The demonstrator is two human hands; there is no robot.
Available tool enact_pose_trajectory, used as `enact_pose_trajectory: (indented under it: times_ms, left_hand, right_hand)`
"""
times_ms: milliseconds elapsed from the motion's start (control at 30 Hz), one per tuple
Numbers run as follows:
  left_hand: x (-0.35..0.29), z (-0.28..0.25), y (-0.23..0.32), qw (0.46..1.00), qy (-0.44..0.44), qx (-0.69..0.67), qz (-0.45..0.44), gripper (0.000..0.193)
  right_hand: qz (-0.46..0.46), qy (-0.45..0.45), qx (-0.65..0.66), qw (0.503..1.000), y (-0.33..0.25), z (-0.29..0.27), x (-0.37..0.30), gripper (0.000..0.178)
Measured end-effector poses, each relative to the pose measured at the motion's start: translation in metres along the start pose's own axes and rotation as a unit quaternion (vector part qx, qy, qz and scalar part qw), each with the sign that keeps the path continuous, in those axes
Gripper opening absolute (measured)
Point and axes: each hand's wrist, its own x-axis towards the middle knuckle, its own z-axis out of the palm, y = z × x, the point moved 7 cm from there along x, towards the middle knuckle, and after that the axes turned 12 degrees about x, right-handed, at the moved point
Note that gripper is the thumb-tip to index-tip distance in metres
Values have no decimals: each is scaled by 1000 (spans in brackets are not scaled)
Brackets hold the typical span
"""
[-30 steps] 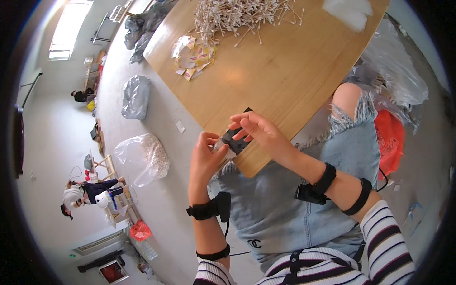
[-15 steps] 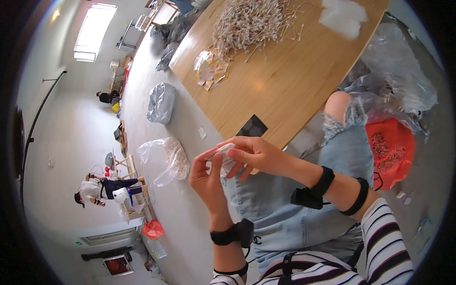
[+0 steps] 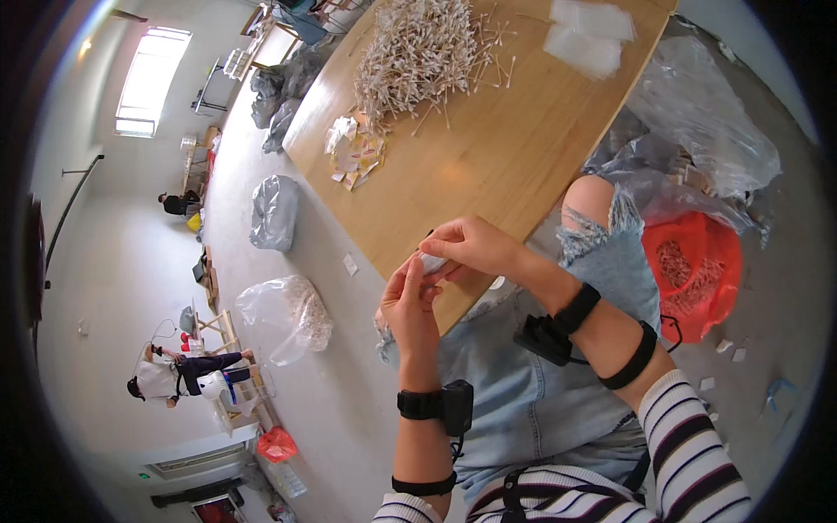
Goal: The person gathers cotton swabs from a pile, aligns them into a row, and places them into a small plastic bag. They then pick up a small paper label and slide it into the bag with the swabs.
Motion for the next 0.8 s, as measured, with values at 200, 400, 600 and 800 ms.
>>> enact_pose_trajectory:
  times_ms: [200, 400, 600, 800]
  left_hand:
    - [4, -1, -6, 1000, -15, 13, 20, 20]
    - [-6, -4, -19, 998, -38, -53, -7, 25]
    - [-3, -4, -24, 994, -37, -100, 21, 28]
    - [-6, -6, -30, 995, -24, -87, 30, 34]
  right_hand:
    - [26, 45, 25, 998, 4, -3, 0, 32]
    - [5, 42, -42, 998, 5, -2, -1, 32]
    - [55, 35, -30, 997, 1, -1, -4, 33]
    - [53, 30, -32, 998, 4, -2, -2, 35]
